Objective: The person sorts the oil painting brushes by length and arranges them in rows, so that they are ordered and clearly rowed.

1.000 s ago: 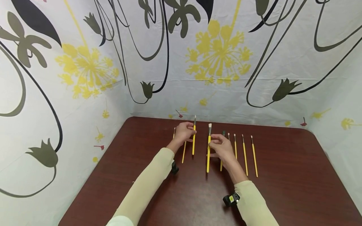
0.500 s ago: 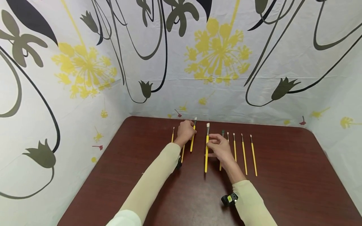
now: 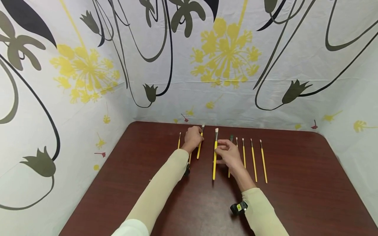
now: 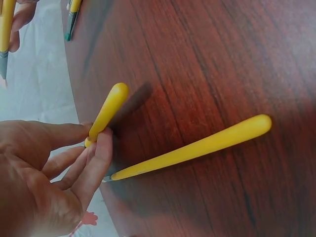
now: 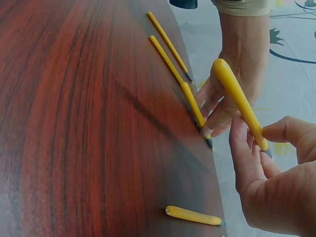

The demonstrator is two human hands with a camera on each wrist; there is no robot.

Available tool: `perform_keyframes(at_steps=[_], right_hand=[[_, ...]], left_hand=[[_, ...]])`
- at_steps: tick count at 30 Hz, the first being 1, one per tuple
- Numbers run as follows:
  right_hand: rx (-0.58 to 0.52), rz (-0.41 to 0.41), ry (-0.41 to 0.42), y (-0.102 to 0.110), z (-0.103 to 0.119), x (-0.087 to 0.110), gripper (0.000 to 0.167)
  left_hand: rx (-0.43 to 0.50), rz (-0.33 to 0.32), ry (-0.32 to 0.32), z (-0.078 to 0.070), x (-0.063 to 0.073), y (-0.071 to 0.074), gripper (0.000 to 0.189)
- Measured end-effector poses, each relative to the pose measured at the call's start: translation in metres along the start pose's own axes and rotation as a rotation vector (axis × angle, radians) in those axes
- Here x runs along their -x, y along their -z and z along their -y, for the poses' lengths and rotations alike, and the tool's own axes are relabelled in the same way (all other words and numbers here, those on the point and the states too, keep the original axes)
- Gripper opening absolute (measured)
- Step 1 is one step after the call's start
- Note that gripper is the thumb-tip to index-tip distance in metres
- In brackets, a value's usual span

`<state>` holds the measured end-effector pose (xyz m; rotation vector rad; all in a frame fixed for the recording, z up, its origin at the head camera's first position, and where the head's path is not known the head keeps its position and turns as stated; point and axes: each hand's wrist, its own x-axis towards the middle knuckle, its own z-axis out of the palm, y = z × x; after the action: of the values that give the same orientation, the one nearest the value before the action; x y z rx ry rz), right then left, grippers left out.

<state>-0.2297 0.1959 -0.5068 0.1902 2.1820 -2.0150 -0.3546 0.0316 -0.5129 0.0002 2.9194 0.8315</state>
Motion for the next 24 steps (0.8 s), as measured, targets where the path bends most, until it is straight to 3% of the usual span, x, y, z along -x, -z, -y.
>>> perform_keyframes(at_steps=[6,12,16,24], right_hand=[[-0.003,0.007,0.000,-0.0011,-0.0002,0.0001,0.053],[-0.004,0.004,0.004,-0.0022,0.0010,0.0003,0.053],[0.001,0.000,0.004,-0.0037,0.0021,0.0002,0.053],[0.000,-0.001,0.008,-0.0045,0.0021,-0.0028,0.053]], left_hand=[[-0.062,-0.010,-0.033,0.0011,-0.0022,-0.0037,0.040],[-0.102,-0.066,-0.063,0.0019,0.0014,-0.0050,0.020],[-0.118,-0.051,-0.056,0.0020,0.0024,-0.0048,0.007],[-0.098,-0.014,-0.047,0.0033,-0.0004,-0.0004,0.017]])
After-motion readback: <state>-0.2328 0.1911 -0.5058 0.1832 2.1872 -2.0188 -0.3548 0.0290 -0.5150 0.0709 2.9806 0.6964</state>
